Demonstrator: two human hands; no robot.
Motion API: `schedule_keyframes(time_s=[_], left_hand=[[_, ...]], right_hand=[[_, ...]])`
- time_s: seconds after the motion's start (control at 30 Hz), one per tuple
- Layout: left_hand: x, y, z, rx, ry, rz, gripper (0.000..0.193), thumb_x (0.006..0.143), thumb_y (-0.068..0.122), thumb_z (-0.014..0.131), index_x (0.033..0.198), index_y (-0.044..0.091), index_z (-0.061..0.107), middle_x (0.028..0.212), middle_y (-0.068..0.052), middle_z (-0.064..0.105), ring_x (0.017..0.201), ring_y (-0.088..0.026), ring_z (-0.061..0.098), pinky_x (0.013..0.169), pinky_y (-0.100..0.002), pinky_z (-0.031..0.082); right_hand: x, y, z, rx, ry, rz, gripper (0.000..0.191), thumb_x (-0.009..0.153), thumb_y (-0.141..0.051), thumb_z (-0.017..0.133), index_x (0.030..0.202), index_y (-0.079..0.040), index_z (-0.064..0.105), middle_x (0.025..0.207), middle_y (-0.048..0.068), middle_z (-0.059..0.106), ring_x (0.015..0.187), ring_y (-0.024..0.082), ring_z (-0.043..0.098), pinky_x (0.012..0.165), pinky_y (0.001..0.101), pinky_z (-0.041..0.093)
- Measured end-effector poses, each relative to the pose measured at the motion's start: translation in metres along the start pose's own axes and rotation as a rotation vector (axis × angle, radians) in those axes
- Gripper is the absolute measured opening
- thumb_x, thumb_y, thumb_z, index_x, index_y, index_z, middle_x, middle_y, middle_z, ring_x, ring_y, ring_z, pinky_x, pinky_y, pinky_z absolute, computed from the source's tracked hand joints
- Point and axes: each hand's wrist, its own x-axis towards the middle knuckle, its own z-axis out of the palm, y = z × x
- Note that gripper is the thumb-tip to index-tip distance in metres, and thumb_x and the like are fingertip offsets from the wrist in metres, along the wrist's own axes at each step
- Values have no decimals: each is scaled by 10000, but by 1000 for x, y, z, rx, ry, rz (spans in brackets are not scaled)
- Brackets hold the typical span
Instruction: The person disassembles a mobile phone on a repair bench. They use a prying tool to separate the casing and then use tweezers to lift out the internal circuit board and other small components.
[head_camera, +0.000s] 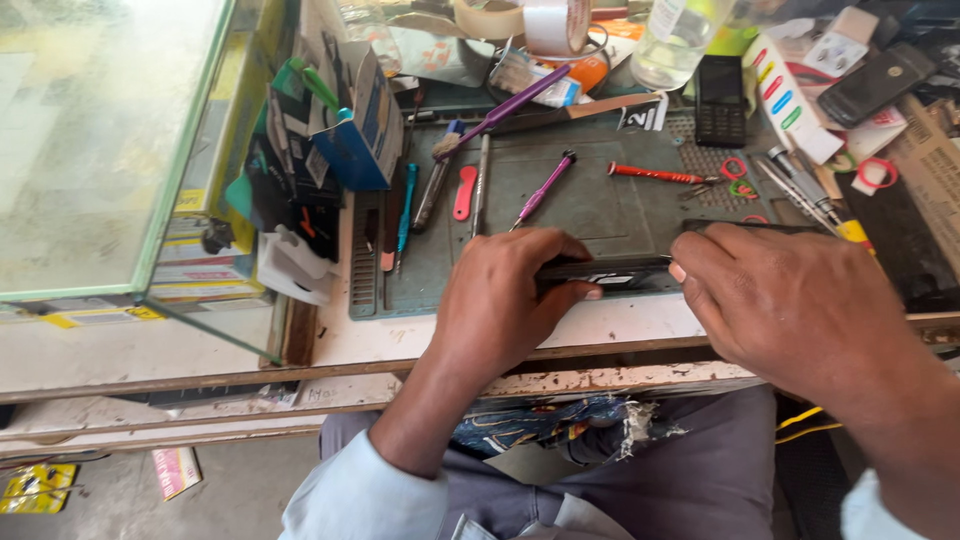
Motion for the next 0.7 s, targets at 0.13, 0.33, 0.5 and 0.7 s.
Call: schedule_keyframes(time_s=[0.13, 0.33, 0.5, 0.7], left_hand=[[-2, 2, -2, -3, -31, -87, 232, 813, 218, 818, 990, 87, 743, 859, -90, 748, 747, -299, 718, 676, -418, 537], [-1, 1, 4, 36, 36, -2, 192, 836, 177, 800, 1002, 94, 749, 889, -82, 744, 829, -292, 721, 730, -411, 535], [-1, -1, 11, 195, 104, 55, 217, 829, 157, 793, 1037, 111, 751, 1006, -48, 732, 1005, -281, 664, 884, -433, 475], [0, 0, 17, 313, 87, 140, 213, 917, 120, 706, 1129, 131, 723, 1092, -16, 705, 1106, -245, 612, 962, -429, 400]], right_hand=[[-3, -1, 13, 184, 49, 135, 221, 908, -225, 668, 1102, -128, 711, 834, 62, 648, 604, 270, 656, 516, 411, 526], [-17, -15, 38, 503, 242, 179, 329, 950, -124, 635, 1271, -126, 706, 906, 69, 631, 692, 226, 663, 582, 383, 523], [-17, -19, 54, 647, 287, 266, 290, 954, -95, 664, 1240, -104, 713, 862, 85, 634, 594, 195, 624, 541, 364, 495], [-14, -24, 68, 713, 338, 197, 284, 969, -109, 660, 1248, -90, 709, 867, 68, 658, 573, 164, 603, 525, 331, 477]])
